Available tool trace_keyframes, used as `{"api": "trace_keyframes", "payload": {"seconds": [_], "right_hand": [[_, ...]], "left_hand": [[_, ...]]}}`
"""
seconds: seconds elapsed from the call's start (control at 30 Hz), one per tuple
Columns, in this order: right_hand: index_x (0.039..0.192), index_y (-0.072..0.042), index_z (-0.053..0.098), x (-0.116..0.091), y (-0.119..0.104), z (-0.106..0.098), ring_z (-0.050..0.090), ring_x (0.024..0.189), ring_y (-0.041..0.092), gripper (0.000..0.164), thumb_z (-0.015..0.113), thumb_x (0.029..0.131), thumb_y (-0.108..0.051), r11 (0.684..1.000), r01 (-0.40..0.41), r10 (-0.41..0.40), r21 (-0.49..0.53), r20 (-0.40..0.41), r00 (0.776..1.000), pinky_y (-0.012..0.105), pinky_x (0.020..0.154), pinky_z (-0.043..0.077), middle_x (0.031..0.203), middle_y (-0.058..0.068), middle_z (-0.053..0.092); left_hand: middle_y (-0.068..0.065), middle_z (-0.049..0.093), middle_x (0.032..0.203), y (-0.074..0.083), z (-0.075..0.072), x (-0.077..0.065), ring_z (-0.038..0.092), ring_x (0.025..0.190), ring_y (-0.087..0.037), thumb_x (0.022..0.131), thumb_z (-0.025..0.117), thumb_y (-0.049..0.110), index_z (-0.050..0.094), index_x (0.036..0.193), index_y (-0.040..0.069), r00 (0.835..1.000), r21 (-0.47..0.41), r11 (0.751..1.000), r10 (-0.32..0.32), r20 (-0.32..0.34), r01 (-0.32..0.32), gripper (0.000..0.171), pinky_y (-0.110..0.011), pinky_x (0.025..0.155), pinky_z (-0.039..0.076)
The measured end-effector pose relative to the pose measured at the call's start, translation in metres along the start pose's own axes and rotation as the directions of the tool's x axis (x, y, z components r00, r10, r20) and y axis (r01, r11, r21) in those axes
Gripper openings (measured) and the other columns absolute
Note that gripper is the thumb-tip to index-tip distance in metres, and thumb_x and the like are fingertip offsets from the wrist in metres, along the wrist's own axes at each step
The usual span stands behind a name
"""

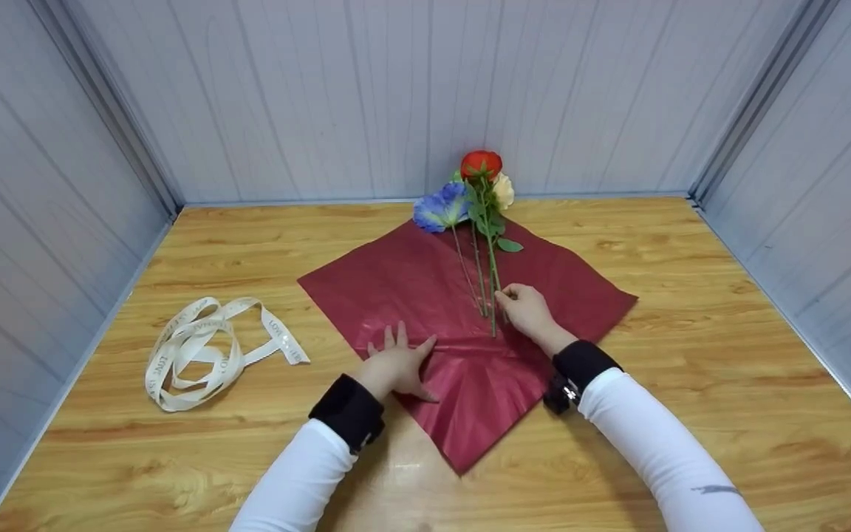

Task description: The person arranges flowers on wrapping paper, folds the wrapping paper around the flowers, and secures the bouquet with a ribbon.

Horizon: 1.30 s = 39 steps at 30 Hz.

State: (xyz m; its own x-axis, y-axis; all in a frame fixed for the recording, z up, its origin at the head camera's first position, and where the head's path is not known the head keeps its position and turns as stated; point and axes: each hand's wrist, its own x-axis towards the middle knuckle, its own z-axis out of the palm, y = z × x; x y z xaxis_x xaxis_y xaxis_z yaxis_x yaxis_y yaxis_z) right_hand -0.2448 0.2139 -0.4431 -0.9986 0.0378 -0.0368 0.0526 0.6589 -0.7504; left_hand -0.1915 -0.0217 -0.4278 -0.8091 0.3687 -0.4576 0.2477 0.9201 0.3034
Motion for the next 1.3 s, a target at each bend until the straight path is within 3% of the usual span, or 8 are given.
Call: {"api": "trace_keyframes", "payload": {"seconds": [0.27,0.77,1.3], "right_hand": [[0.091,0.000,0.065,-0.0014,-0.0013,0.0019,0.040,0.056,0.010,0.025,0.052,0.097,-0.021,0.996,0.027,-0.026,-0.085,0.013,1.000,0.025,0.059,0.034,0.062,-0.003,0.046],[0.072,-0.004,0.061,-0.0008,0.0021,0.0061,0.039,0.053,0.010,0.027,0.060,0.092,-0.023,0.981,0.088,-0.087,-0.173,0.015,0.996,0.023,0.055,0.032,0.056,-0.006,0.041],[0.077,-0.003,0.064,-0.0008,0.0025,0.0061,0.043,0.058,0.013,0.025,0.061,0.091,-0.022,0.963,0.087,-0.064,-0.255,0.097,0.993,0.024,0.060,0.036,0.060,-0.005,0.045]], "left_hand": [[-0.028,-0.004,0.155,0.0001,0.0002,-0.0002,-0.005,0.142,-0.046,0.073,0.076,0.052,0.021,0.152,0.026,1.000,0.008,1.000,0.008,0.000,-0.008,0.100,-0.068,0.108,0.007],[-0.027,-0.006,0.156,-0.0008,0.0011,0.0018,-0.006,0.143,-0.045,0.072,0.076,0.052,0.019,0.152,0.027,1.000,0.008,1.000,-0.002,0.013,0.002,0.101,-0.067,0.109,0.006],[-0.027,-0.003,0.155,0.0008,0.0013,0.0001,-0.003,0.143,-0.046,0.073,0.076,0.051,0.020,0.152,0.026,1.000,0.009,1.000,0.005,0.001,-0.005,0.100,-0.067,0.109,0.008]]}}
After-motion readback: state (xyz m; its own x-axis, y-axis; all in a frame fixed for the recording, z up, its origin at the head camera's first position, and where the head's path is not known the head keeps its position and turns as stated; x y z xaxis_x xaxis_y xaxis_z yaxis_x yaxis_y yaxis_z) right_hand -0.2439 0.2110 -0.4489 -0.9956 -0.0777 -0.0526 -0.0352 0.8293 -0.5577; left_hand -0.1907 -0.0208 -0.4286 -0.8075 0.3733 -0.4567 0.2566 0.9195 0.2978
